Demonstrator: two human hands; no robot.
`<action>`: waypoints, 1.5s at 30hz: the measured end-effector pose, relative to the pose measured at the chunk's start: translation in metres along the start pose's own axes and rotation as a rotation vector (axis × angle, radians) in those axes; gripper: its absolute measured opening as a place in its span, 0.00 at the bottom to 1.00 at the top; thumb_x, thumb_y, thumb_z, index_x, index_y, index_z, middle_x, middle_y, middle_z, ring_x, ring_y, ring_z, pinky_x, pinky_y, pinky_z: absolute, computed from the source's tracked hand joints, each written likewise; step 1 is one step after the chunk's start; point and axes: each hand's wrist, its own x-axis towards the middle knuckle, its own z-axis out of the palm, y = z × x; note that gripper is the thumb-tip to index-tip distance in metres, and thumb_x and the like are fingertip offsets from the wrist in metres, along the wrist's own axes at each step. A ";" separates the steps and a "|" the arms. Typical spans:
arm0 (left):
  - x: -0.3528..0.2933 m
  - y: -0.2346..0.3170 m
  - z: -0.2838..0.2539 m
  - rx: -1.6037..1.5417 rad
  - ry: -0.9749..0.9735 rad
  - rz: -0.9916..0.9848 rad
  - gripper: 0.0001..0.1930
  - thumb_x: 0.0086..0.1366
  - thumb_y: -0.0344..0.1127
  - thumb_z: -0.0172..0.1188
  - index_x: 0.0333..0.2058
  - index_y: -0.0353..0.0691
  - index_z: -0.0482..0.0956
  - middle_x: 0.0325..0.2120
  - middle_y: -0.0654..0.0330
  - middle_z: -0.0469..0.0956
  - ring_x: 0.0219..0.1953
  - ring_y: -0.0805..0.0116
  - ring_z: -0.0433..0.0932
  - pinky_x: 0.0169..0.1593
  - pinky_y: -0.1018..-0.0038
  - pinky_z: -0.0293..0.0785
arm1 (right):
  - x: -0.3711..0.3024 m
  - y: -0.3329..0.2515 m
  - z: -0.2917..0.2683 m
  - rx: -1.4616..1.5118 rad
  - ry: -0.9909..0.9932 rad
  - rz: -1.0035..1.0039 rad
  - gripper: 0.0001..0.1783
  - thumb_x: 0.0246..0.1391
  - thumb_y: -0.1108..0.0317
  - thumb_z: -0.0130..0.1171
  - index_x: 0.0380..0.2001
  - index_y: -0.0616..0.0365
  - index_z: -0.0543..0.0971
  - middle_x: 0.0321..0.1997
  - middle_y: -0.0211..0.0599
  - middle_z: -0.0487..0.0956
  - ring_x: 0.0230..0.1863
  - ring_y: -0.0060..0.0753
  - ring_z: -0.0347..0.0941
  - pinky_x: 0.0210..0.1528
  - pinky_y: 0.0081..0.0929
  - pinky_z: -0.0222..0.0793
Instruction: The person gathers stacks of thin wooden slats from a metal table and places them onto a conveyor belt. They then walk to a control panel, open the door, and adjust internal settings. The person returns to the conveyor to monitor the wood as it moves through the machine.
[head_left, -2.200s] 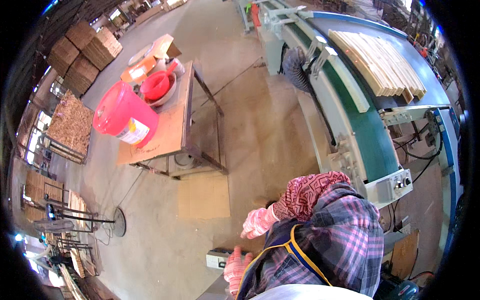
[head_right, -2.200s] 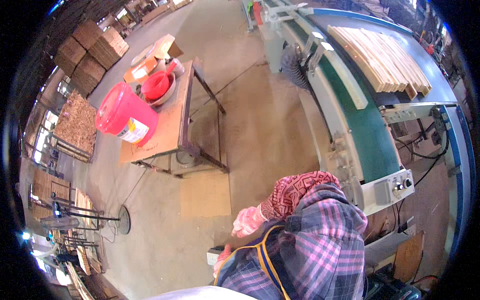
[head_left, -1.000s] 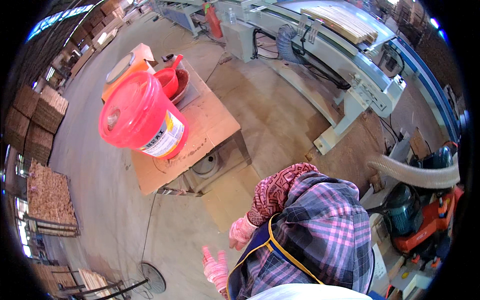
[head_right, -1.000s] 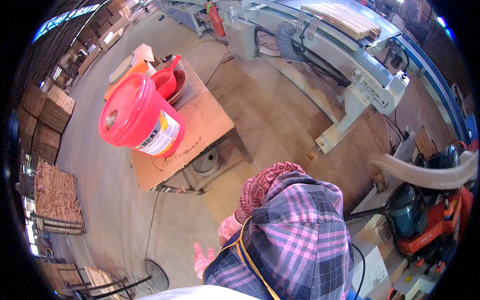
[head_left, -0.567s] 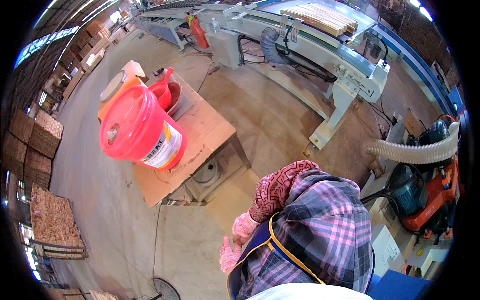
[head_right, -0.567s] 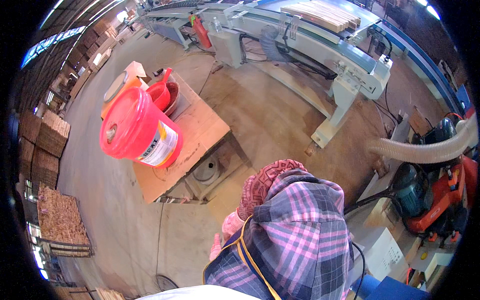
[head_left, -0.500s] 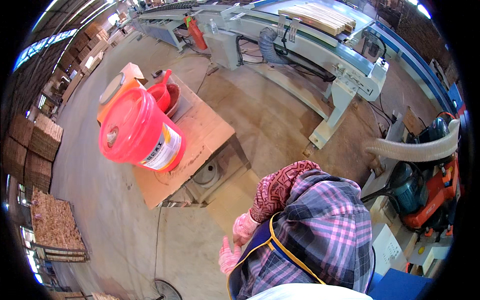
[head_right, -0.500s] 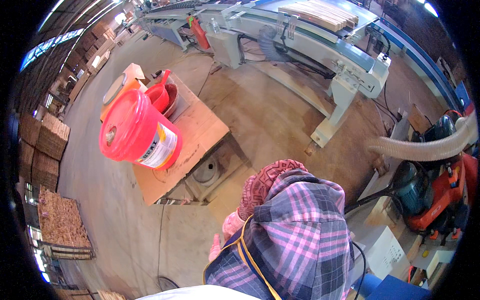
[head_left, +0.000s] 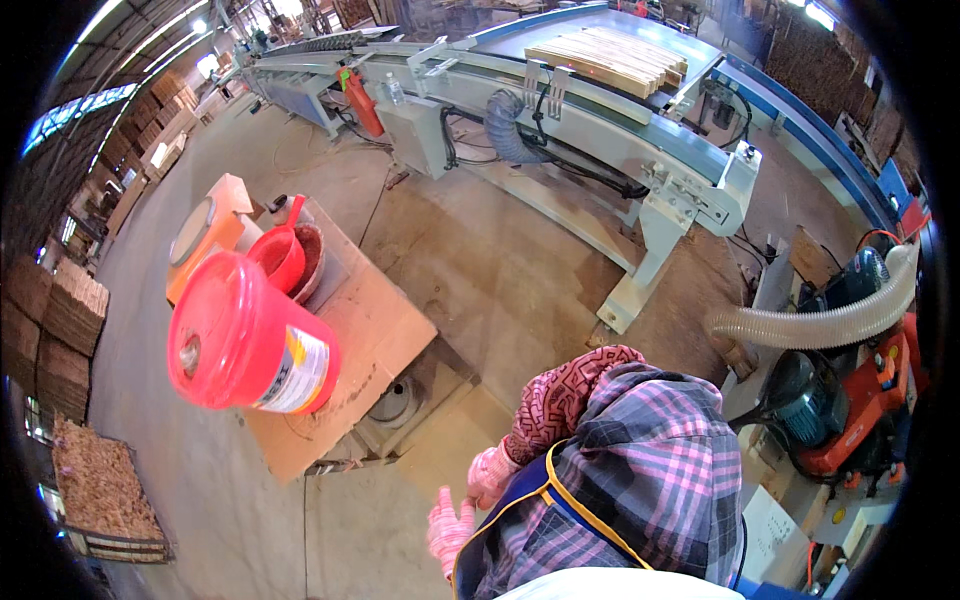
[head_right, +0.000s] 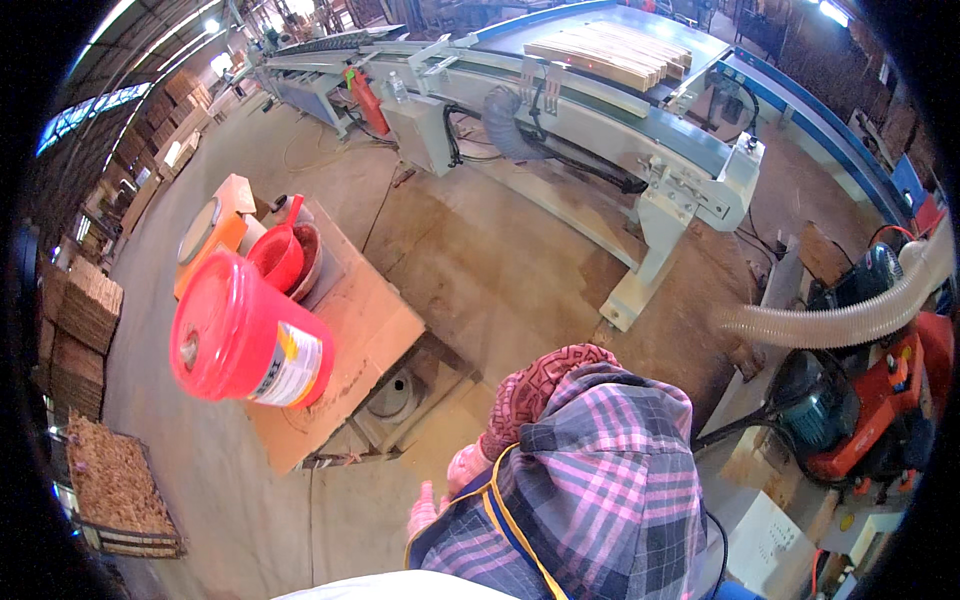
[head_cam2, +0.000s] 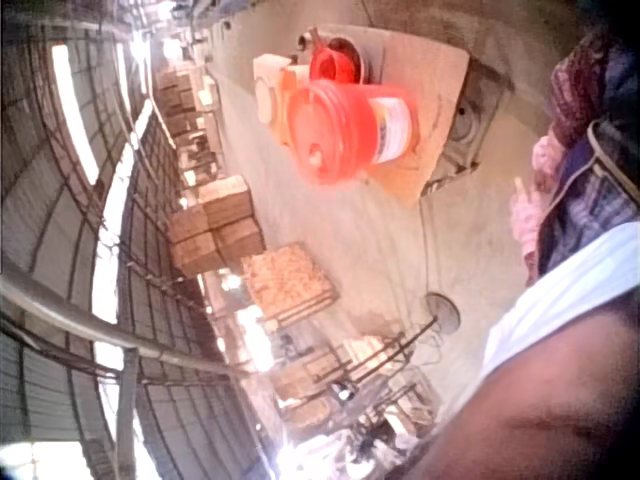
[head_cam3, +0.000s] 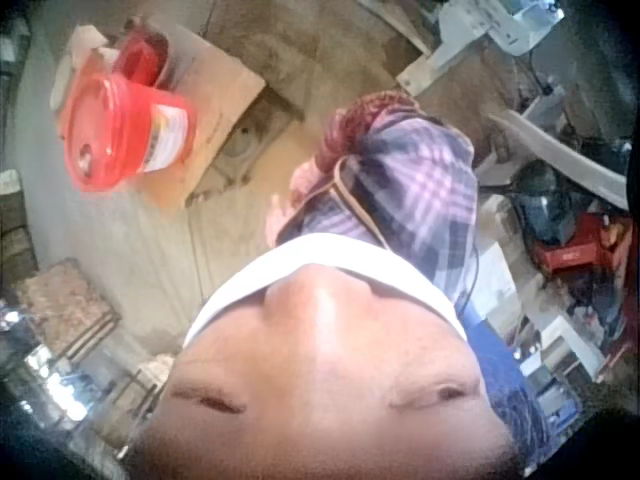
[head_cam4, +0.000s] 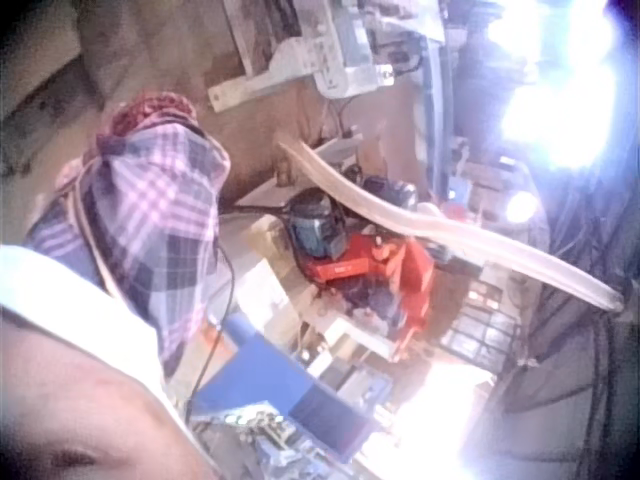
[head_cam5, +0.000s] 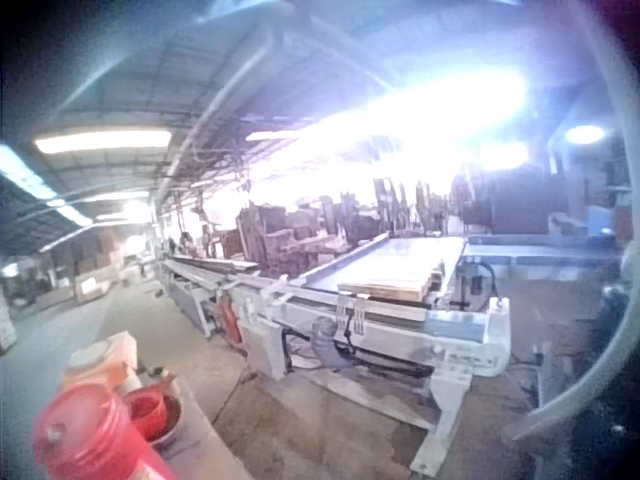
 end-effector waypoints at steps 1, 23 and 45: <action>0.012 0.019 0.001 -0.008 0.005 0.018 0.37 0.64 0.62 0.54 0.67 0.50 0.63 0.59 0.42 0.71 0.62 0.45 0.69 0.63 0.56 0.66 | -0.013 0.005 -0.010 -0.019 0.012 0.013 0.21 0.53 0.55 0.53 0.48 0.48 0.81 0.42 0.48 0.83 0.45 0.51 0.78 0.46 0.48 0.73; 0.170 0.315 -0.047 0.110 -0.102 0.395 0.36 0.64 0.59 0.57 0.66 0.51 0.65 0.59 0.45 0.72 0.62 0.47 0.69 0.64 0.59 0.64 | -0.212 0.232 -0.085 0.076 0.467 0.270 0.19 0.51 0.52 0.58 0.42 0.50 0.82 0.36 0.44 0.84 0.43 0.51 0.80 0.45 0.45 0.75; 0.163 0.255 -0.054 0.128 -0.078 0.469 0.34 0.64 0.57 0.59 0.66 0.51 0.67 0.59 0.48 0.72 0.62 0.50 0.70 0.65 0.61 0.63 | -0.188 0.154 -0.082 0.105 0.539 0.333 0.23 0.50 0.55 0.55 0.49 0.50 0.80 0.42 0.47 0.83 0.48 0.52 0.79 0.49 0.49 0.73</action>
